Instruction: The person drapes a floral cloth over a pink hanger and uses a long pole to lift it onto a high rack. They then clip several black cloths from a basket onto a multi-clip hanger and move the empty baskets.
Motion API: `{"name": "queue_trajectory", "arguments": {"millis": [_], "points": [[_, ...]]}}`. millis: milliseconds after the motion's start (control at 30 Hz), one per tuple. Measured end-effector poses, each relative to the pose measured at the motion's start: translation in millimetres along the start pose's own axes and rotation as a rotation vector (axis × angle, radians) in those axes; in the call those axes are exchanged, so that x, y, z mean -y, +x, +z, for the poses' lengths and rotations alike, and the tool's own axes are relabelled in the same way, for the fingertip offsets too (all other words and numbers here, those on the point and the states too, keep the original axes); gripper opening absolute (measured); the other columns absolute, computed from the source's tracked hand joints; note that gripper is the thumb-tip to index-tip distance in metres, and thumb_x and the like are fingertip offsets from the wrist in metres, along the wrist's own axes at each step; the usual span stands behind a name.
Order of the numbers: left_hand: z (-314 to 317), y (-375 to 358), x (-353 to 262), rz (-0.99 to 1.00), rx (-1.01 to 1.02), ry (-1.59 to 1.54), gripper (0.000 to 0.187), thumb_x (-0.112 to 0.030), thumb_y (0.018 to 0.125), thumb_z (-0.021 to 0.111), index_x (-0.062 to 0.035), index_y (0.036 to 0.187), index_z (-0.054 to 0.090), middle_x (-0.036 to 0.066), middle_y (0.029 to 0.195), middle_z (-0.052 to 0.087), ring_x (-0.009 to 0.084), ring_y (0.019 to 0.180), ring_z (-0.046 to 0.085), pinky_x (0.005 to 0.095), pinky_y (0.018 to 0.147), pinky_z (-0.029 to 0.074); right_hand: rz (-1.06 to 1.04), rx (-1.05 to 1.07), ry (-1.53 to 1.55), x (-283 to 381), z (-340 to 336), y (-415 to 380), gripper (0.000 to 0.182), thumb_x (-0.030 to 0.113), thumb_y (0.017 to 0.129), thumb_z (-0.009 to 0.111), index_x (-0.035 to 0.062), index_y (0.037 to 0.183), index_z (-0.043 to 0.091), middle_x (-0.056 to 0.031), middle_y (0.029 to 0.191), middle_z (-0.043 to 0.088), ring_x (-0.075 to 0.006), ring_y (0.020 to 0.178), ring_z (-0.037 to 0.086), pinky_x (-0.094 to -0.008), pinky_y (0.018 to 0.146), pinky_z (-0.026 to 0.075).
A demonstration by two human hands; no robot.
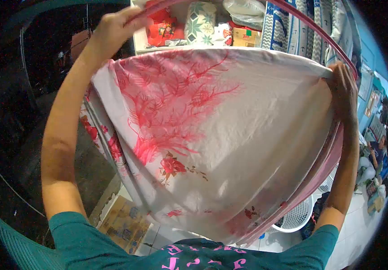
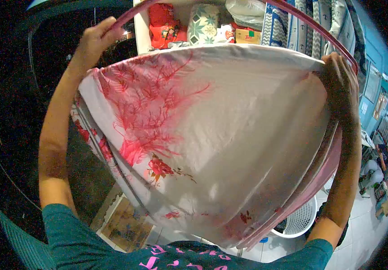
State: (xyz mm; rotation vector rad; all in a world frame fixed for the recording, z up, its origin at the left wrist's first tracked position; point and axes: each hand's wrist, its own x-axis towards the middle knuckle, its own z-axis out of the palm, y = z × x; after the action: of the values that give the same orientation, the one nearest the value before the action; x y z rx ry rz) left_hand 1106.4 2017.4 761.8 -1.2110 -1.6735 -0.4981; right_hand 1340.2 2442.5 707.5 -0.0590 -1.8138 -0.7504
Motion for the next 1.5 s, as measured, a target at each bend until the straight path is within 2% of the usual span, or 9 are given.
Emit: {"name": "queue_trajectory", "arguments": {"millis": [133, 300, 367, 600, 633, 833, 1067, 1300, 1500], "points": [[-5.9, 32.3, -66.7, -0.271, -0.001, 0.096, 0.034, -0.036, 0.082, 0.052, -0.0032, 0.090, 0.060, 0.016, 0.075, 0.059, 0.0302, 0.073, 0.059, 0.0370, 0.062, 0.044, -0.173, -0.204, 0.209, 47.8, -12.1, 24.5, 0.063, 0.033, 0.066, 0.067, 0.0110, 0.120, 0.045, -0.0110, 0.120, 0.048, -0.0310, 0.111, 0.044, -0.0419, 0.094, 0.033], [-4.7, 73.5, -77.7, -0.012, -0.085, 0.258, 0.037, -0.039, 0.082, 0.050, -0.0044, 0.093, 0.061, 0.018, 0.079, 0.061, 0.0325, 0.073, 0.059, 0.0379, 0.063, 0.044, -0.296, -0.278, 0.505, 149.6, -19.8, 115.1, 0.052, 0.033, 0.075, 0.060, 0.0127, 0.120, 0.045, -0.0136, 0.113, 0.053, -0.0283, 0.103, 0.051, -0.0384, 0.086, 0.039], [-12.5, 75.2, -71.8, -0.018, -0.059, 0.241, 0.038, -0.039, 0.082, 0.050, -0.0049, 0.092, 0.061, 0.018, 0.080, 0.061, 0.0322, 0.075, 0.060, 0.0378, 0.065, 0.044, -0.369, -0.233, 0.474, 146.5, -15.0, 130.1, 0.025, 0.030, 0.083, 0.051, 0.0087, 0.096, 0.047, -0.0098, 0.076, 0.056, -0.0239, 0.062, 0.058, -0.0336, 0.048, 0.043], [-29.4, 39.1, -19.5, -0.226, -0.047, 0.259, 0.045, -0.043, 0.081, 0.048, -0.0039, 0.099, 0.060, 0.020, 0.090, 0.061, 0.0326, 0.086, 0.059, 0.0371, 0.075, 0.045, -0.043, 0.034, 0.283, 0.9, 60.3, 97.1, 0.044, 0.020, 0.076, 0.061, 0.0048, 0.116, 0.049, -0.0083, 0.104, 0.058, -0.0192, 0.097, 0.057, -0.0313, 0.082, 0.046], [-25.3, 38.0, -13.0, -0.223, -0.045, 0.231, 0.045, -0.044, 0.081, 0.048, -0.0040, 0.099, 0.060, 0.020, 0.090, 0.061, 0.0325, 0.087, 0.059, 0.0373, 0.075, 0.045, 0.092, -0.043, 0.896, 8.9, 68.9, 100.2, 0.047, 0.024, 0.072, 0.065, 0.0075, 0.113, 0.050, -0.0096, 0.103, 0.059, -0.0243, 0.096, 0.057, -0.0351, 0.083, 0.045], [-6.8, 35.7, 19.5, -0.206, -0.081, 0.190, 0.047, -0.045, 0.081, 0.048, -0.0031, 0.100, 0.059, 0.022, 0.088, 0.060, 0.0345, 0.086, 0.058, 0.0386, 0.074, 0.044, -0.367, -0.239, 0.448, 224.2, 32.6, 172.5, 0.041, 0.024, 0.076, 0.061, 0.0115, 0.112, 0.048, -0.0132, 0.103, 0.054, -0.0301, 0.091, 0.054, -0.0365, 0.077, 0.044], [-55.3, -5.4, 48.9, -0.280, -0.028, 0.239, 0.047, -0.046, 0.081, 0.048, -0.0049, 0.100, 0.059, 0.021, 0.085, 0.061, 0.0341, 0.084, 0.059, 0.0398, 0.071, 0.045, -0.161, -0.095, 0.439, 117.0, 93.1, 153.9, 0.039, 0.022, 0.076, 0.061, 0.0065, 0.110, 0.050, -0.0145, 0.108, 0.055, -0.0298, 0.100, 0.053, -0.0367, 0.084, 0.042], [-29.7, -24.8, 88.5, -0.238, -0.061, 0.177, 0.047, -0.046, 0.081, 0.049, -0.0040, 0.097, 0.060, 0.021, 0.084, 0.060, 0.0359, 0.081, 0.058, 0.0412, 0.069, 0.045, -0.378, -0.370, 0.514, 368.7, 44.6, 215.1, 0.029, 0.033, 0.079, 0.055, 0.0129, 0.099, 0.053, -0.0098, 0.092, 0.060, -0.0290, 0.083, 0.059, -0.0365, 0.068, 0.049], [-62.6, -48.9, 121.2, -0.307, -0.090, 0.187, 0.042, -0.044, 0.080, 0.052, -0.0041, 0.092, 0.061, 0.018, 0.076, 0.061, 0.0322, 0.072, 0.060, 0.0391, 0.063, 0.045, -0.269, -0.235, 0.452, 246.7, 90.4, 192.7, 0.028, 0.029, 0.081, 0.053, 0.0086, 0.100, 0.053, -0.0095, 0.090, 0.060, -0.0260, 0.081, 0.060, -0.0354, 0.069, 0.048]]}}
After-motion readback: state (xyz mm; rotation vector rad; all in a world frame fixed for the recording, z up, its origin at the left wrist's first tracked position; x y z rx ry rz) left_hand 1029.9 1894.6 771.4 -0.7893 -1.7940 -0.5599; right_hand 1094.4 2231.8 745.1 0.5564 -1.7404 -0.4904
